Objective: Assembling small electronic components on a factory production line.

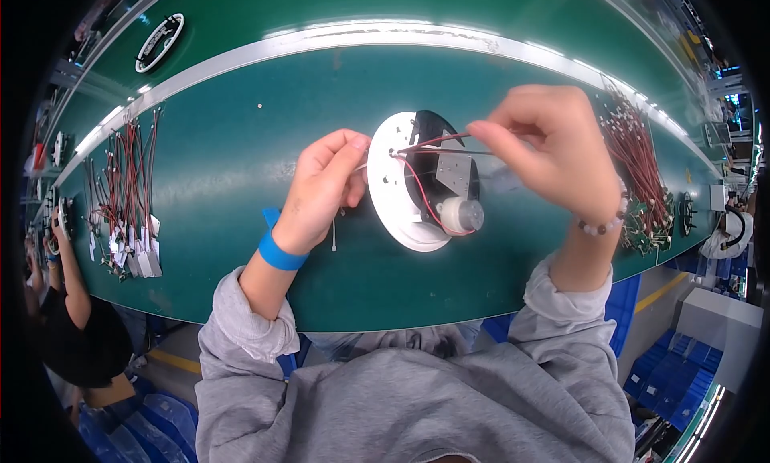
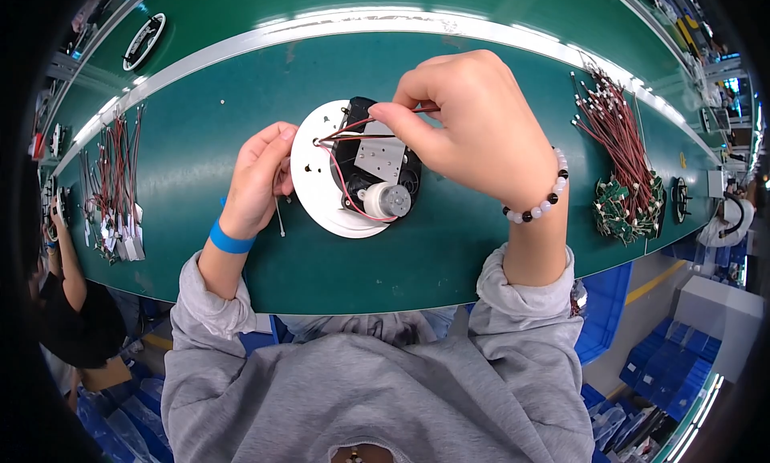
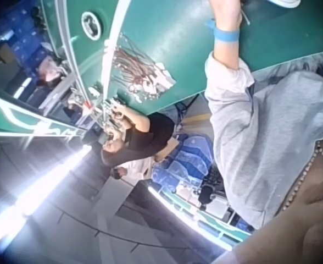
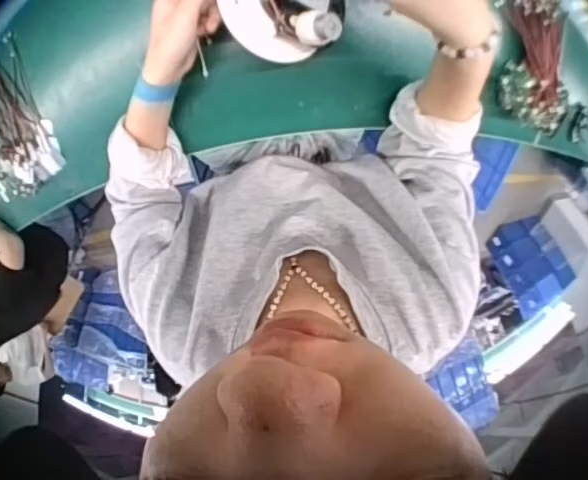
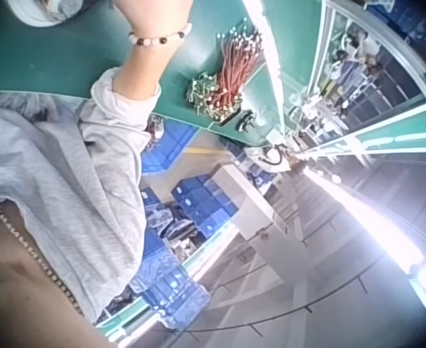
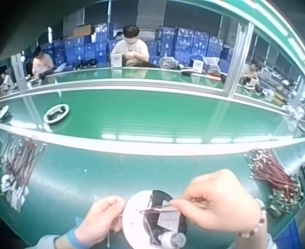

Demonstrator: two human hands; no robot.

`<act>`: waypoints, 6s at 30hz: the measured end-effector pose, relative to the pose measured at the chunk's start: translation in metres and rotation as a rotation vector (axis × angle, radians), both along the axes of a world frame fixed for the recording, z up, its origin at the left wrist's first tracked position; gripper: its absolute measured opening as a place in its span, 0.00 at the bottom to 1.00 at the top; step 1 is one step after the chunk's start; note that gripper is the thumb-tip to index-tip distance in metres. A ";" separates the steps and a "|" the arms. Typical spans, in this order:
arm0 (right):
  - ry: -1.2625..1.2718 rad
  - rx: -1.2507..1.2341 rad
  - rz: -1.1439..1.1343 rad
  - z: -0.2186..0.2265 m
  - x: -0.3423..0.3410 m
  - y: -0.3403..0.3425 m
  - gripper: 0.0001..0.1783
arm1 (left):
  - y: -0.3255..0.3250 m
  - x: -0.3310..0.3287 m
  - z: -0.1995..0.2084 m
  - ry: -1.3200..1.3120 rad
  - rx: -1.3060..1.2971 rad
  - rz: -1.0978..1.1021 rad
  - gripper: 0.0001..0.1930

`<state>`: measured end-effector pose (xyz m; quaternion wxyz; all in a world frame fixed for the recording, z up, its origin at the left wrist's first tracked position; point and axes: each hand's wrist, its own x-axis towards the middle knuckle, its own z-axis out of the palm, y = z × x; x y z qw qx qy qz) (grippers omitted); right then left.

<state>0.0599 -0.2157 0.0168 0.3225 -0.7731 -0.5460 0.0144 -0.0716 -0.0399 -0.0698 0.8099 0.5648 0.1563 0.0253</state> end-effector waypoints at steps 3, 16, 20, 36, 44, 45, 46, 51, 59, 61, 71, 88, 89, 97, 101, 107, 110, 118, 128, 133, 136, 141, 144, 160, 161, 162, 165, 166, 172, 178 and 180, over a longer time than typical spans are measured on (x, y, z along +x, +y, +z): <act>-0.028 -0.022 -0.036 0.000 -0.004 0.002 0.08 | 0.000 0.000 -0.001 -0.005 -0.004 0.000 0.11; -0.230 -0.112 -0.069 -0.004 -0.028 0.006 0.05 | -0.001 0.000 -0.002 -0.014 0.047 0.021 0.10; -0.217 -0.140 -0.083 -0.001 -0.031 0.009 0.04 | -0.001 -0.001 -0.001 -0.019 0.049 0.011 0.10; -0.223 -0.159 -0.167 -0.016 -0.032 0.020 0.04 | -0.003 0.000 -0.001 -0.017 0.059 0.026 0.10; -0.292 -0.068 -0.168 -0.028 -0.040 0.033 0.02 | -0.003 -0.001 -0.002 -0.017 0.059 0.033 0.11; -0.289 -0.049 -0.139 -0.031 -0.040 0.033 0.03 | -0.003 -0.001 -0.002 -0.019 0.056 0.032 0.11; -0.286 -0.031 -0.109 -0.032 -0.039 0.034 0.04 | -0.003 0.000 -0.002 -0.020 0.055 0.031 0.11; -0.237 -0.042 -0.060 -0.027 -0.031 0.031 0.03 | -0.004 -0.001 0.000 -0.012 0.048 0.040 0.10; -0.113 -0.053 0.006 -0.022 -0.028 0.026 0.02 | -0.003 -0.001 -0.002 -0.022 0.068 0.026 0.10; -0.176 -0.071 0.013 -0.024 -0.030 0.028 0.02 | -0.003 -0.001 -0.003 -0.025 0.074 0.021 0.10; -0.377 -0.065 0.016 -0.030 -0.043 0.037 0.03 | 0.002 -0.002 0.000 -0.078 0.119 -0.079 0.11; -0.160 0.017 0.034 -0.028 -0.025 0.036 0.08 | 0.006 -0.001 -0.002 -0.115 0.212 -0.041 0.10; -0.161 0.017 0.034 -0.029 -0.021 0.036 0.08 | 0.008 -0.001 -0.002 -0.141 0.311 -0.018 0.09; 1.047 -0.234 0.243 -0.061 0.035 0.032 0.16 | 0.059 0.002 -0.012 -0.085 0.405 -0.023 0.09; 1.149 -0.281 0.301 -0.071 0.041 0.024 0.13 | 0.112 -0.009 -0.019 -0.025 0.746 0.204 0.10; 1.224 -0.249 0.252 -0.081 0.047 0.025 0.12 | 0.150 -0.022 -0.018 0.176 0.726 0.315 0.09; 1.152 -0.236 0.272 -0.080 0.048 0.029 0.11 | 0.149 -0.018 -0.015 0.082 1.216 0.449 0.14; 1.016 -0.295 0.362 -0.082 0.022 0.043 0.12 | 0.017 0.000 -0.013 -0.450 0.556 -0.081 0.18; 1.205 -0.242 0.287 -0.087 0.021 0.030 0.10 | 0.001 -0.025 0.038 -0.012 0.500 -0.316 0.16; 1.042 -0.120 0.083 -0.087 0.007 0.035 0.15 | 0.015 -0.025 0.025 -0.092 0.431 -0.452 0.13; 0.894 0.035 -0.066 -0.104 -0.001 0.033 0.23 | 0.030 -0.045 0.031 -0.076 0.323 -0.479 0.10; 0.929 0.086 -0.051 -0.108 -0.003 0.032 0.21 | 0.072 -0.107 0.072 -0.108 0.716 -0.127 0.07; 0.928 0.085 -0.107 -0.103 -0.011 0.035 0.18 | 0.103 -0.152 0.104 0.068 1.017 0.178 0.06; 0.347 0.136 0.085 -0.106 -0.008 0.079 0.07 | 0.342 -0.245 0.081 1.103 1.765 0.903 0.15; 0.363 0.137 0.094 -0.107 -0.007 0.082 0.07 | 0.355 -0.246 0.069 1.194 1.798 0.896 0.15; 0.362 0.137 0.092 -0.107 -0.005 0.083 0.07 | 0.362 -0.241 0.063 1.285 1.830 0.882 0.15; 0.366 0.086 0.109 -0.107 -0.001 0.085 0.08 | 0.384 -0.238 0.027 1.386 1.878 0.786 0.13; 0.361 0.115 0.115 -0.108 -0.001 0.085 0.07 | 0.392 -0.241 0.016 1.387 1.872 0.781 0.13; 0.377 0.139 0.108 -0.110 0.000 0.083 0.07 | 0.386 -0.223 0.035 1.375 1.951 0.757 0.10; 0.343 0.131 0.127 -0.105 0.001 0.086 0.08 | 0.314 -0.139 0.055 0.613 2.338 0.550 0.09; 0.326 0.114 0.125 -0.107 0.001 0.086 0.08 | 0.264 -0.080 0.050 0.354 2.196 0.381 0.10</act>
